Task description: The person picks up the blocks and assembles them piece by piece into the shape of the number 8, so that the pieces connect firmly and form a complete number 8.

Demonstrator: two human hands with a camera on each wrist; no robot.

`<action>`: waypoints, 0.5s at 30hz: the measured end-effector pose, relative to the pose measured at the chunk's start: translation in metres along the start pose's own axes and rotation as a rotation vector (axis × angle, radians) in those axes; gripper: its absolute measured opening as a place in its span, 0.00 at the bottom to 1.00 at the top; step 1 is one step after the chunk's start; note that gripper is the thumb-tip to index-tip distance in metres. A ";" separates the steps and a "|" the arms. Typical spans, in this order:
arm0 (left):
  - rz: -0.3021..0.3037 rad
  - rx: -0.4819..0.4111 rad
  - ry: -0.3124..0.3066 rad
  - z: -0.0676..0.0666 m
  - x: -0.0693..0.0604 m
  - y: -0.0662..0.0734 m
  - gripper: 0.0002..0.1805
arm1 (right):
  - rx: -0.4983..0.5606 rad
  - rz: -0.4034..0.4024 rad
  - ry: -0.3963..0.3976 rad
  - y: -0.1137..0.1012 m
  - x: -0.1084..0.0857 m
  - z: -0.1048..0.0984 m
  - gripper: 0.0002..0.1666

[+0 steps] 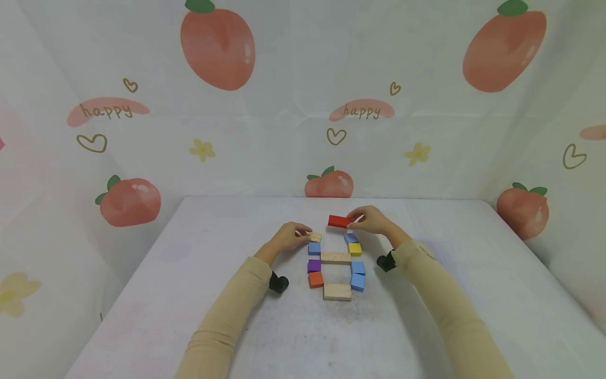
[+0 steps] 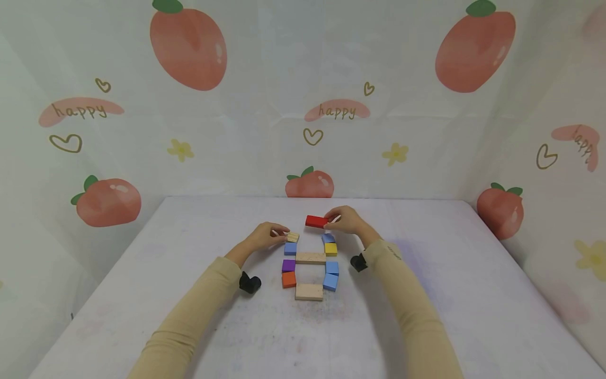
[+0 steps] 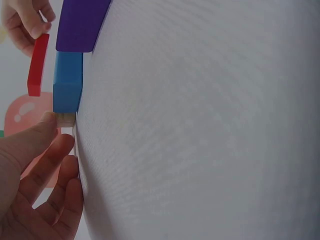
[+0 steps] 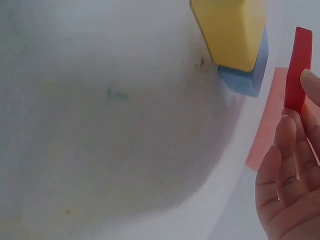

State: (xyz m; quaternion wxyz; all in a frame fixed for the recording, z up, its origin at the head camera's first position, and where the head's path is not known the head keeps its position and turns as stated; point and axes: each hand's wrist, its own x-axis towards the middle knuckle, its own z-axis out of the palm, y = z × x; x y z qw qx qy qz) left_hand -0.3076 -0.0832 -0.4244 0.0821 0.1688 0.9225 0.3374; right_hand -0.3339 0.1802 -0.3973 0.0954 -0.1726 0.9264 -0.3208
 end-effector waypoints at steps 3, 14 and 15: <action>-0.002 -0.004 -0.007 0.000 0.001 -0.001 0.15 | 0.001 -0.007 -0.016 -0.001 0.002 0.002 0.20; 0.023 0.002 0.006 0.000 0.001 -0.002 0.15 | -0.010 0.017 -0.077 -0.006 0.008 0.006 0.20; 0.021 0.003 0.005 0.000 0.001 -0.002 0.15 | -0.014 0.021 -0.081 -0.007 0.008 0.006 0.20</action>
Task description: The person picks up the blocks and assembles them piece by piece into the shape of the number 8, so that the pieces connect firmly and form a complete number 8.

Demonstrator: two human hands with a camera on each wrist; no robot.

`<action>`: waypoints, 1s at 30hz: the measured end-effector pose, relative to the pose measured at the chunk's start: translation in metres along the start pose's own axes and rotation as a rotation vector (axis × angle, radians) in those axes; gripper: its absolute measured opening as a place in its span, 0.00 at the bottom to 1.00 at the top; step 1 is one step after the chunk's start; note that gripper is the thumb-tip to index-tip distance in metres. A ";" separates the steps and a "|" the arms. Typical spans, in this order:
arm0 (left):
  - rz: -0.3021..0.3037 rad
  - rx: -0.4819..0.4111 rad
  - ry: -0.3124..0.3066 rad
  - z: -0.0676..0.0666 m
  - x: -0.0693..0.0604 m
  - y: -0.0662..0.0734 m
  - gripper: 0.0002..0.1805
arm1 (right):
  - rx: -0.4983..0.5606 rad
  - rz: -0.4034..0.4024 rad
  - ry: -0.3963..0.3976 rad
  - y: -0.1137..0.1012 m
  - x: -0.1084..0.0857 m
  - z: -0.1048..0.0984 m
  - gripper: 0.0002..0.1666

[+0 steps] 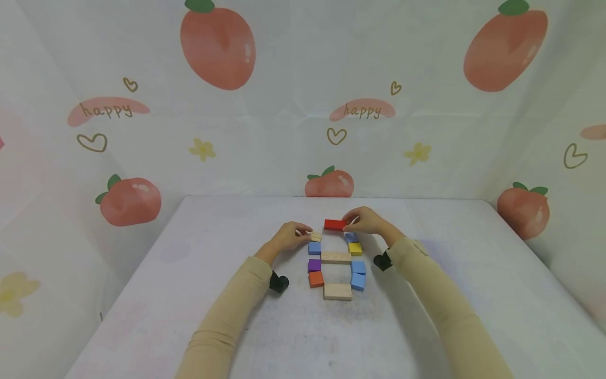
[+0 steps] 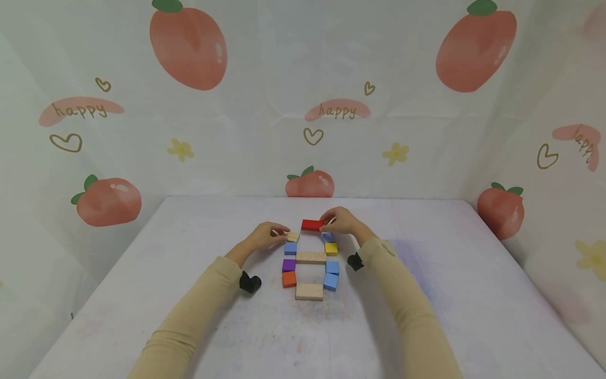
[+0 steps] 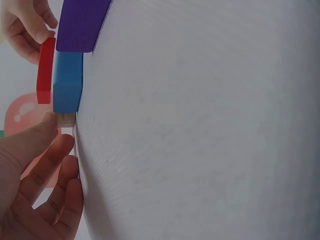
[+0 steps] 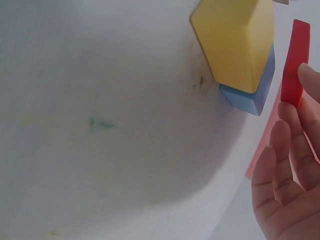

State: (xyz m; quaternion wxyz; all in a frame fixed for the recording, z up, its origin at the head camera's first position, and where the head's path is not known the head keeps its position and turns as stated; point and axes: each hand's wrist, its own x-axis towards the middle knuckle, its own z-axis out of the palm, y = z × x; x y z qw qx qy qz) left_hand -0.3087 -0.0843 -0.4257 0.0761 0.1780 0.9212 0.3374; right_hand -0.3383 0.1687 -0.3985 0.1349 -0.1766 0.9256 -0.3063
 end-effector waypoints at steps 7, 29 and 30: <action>-0.025 -0.001 -0.010 -0.001 -0.001 0.002 0.16 | -0.019 0.023 -0.023 -0.001 0.005 0.002 0.20; -0.060 -0.007 -0.016 0.000 0.000 0.002 0.15 | -0.034 0.050 -0.066 -0.004 0.008 0.006 0.20; -0.059 -0.007 -0.016 0.000 0.000 0.002 0.15 | -0.032 0.051 -0.067 -0.004 0.008 0.006 0.20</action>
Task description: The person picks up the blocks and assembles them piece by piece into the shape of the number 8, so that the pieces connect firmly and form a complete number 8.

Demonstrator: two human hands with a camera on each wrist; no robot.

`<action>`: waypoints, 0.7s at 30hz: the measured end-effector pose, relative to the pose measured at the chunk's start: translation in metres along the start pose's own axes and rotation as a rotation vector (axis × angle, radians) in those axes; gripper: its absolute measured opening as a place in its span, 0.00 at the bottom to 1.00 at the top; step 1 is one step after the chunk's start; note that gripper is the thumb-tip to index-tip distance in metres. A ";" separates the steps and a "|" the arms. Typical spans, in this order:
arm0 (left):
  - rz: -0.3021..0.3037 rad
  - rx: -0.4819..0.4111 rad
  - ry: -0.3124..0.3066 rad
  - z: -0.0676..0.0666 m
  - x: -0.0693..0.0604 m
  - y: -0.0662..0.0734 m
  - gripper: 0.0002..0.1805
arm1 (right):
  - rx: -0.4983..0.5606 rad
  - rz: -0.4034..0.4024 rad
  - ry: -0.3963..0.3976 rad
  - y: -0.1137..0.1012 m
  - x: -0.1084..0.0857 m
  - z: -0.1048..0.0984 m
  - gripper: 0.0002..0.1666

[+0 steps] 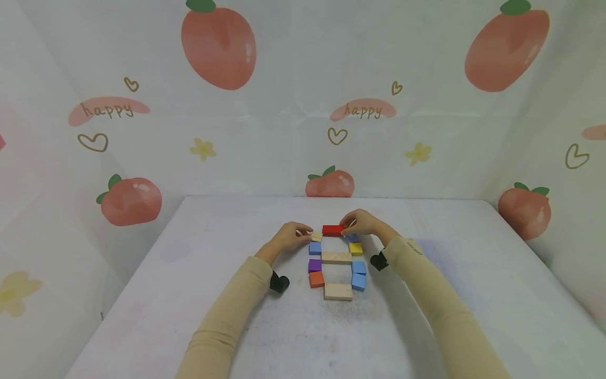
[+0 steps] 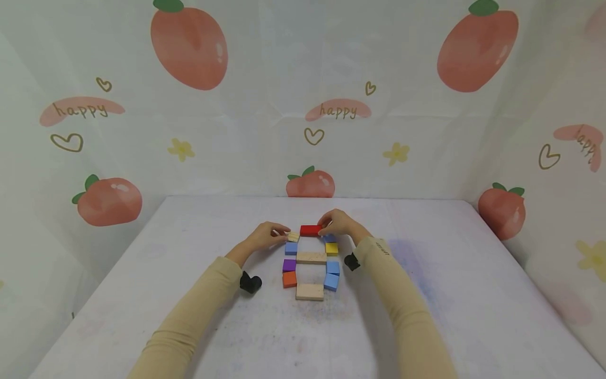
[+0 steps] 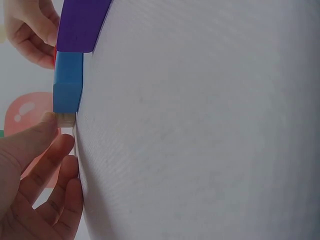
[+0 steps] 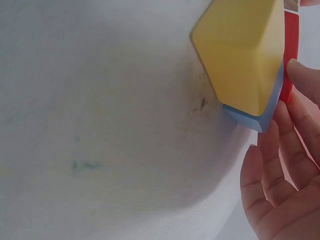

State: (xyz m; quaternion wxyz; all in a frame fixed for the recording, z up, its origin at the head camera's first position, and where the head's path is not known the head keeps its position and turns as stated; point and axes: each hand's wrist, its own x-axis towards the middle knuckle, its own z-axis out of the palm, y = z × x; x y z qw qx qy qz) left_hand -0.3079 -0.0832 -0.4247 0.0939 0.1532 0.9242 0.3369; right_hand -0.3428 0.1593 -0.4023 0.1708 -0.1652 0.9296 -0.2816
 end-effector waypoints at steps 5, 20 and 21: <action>-0.002 -0.002 0.001 0.000 0.000 0.000 0.15 | 0.006 -0.006 -0.006 0.000 0.000 0.000 0.20; -0.003 0.000 -0.001 0.000 0.000 0.000 0.16 | -0.028 0.015 -0.012 -0.002 0.003 0.002 0.18; -0.004 0.000 -0.002 0.000 0.000 0.000 0.16 | -0.029 0.015 -0.012 -0.002 0.003 0.002 0.18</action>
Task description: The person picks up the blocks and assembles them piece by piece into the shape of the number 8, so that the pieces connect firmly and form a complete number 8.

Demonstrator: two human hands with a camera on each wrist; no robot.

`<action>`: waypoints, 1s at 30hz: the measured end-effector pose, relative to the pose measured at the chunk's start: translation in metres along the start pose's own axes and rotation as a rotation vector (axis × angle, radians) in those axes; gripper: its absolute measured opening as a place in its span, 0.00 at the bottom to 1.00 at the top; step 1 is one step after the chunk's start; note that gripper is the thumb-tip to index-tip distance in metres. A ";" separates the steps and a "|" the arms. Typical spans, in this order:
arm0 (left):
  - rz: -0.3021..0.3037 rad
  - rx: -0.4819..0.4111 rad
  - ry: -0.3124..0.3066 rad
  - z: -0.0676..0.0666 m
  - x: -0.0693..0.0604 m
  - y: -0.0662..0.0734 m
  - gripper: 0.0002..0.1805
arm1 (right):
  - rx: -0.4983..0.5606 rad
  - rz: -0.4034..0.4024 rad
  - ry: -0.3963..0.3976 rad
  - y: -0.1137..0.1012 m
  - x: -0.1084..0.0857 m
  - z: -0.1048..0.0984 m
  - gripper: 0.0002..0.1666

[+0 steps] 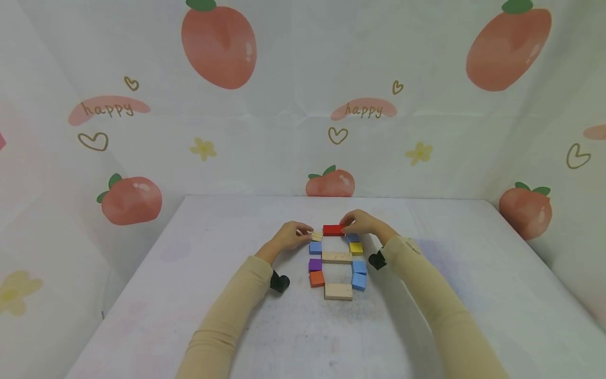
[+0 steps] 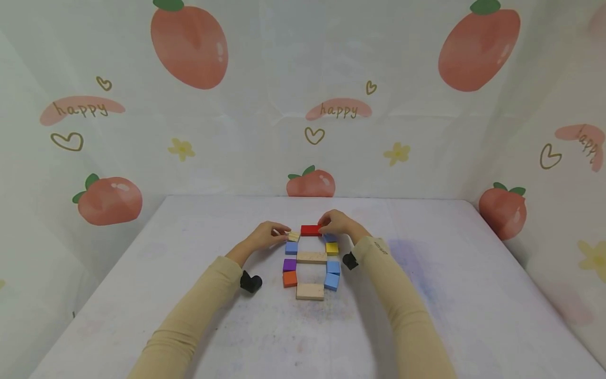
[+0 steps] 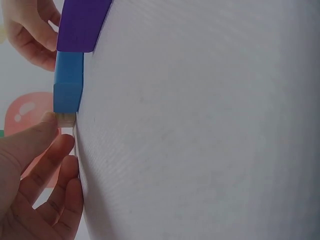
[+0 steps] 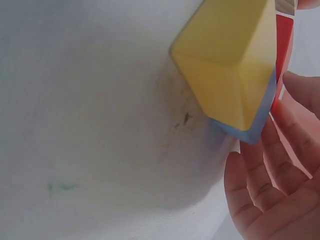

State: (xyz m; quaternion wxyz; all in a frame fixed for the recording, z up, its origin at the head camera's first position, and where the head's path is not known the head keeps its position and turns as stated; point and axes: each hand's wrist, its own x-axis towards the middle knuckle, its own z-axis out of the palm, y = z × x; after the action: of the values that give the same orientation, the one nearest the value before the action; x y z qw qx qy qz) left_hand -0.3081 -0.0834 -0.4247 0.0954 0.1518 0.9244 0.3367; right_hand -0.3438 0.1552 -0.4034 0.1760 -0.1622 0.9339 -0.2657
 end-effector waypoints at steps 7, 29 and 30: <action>0.002 0.001 -0.002 0.000 0.000 0.000 0.16 | 0.011 0.009 -0.004 -0.007 -0.002 0.000 0.19; -0.005 0.002 -0.008 -0.002 -0.002 0.003 0.16 | 0.019 0.036 0.000 -0.011 -0.007 0.001 0.18; -0.007 0.001 -0.008 -0.001 -0.002 0.003 0.16 | 0.020 0.036 0.002 -0.011 -0.007 0.001 0.18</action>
State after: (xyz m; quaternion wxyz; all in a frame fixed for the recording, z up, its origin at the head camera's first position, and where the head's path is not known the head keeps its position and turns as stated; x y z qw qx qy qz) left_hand -0.3059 -0.0827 -0.4214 0.1001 0.1498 0.9248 0.3352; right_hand -0.3346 0.1486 -0.3963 0.1815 -0.1436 0.9341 -0.2718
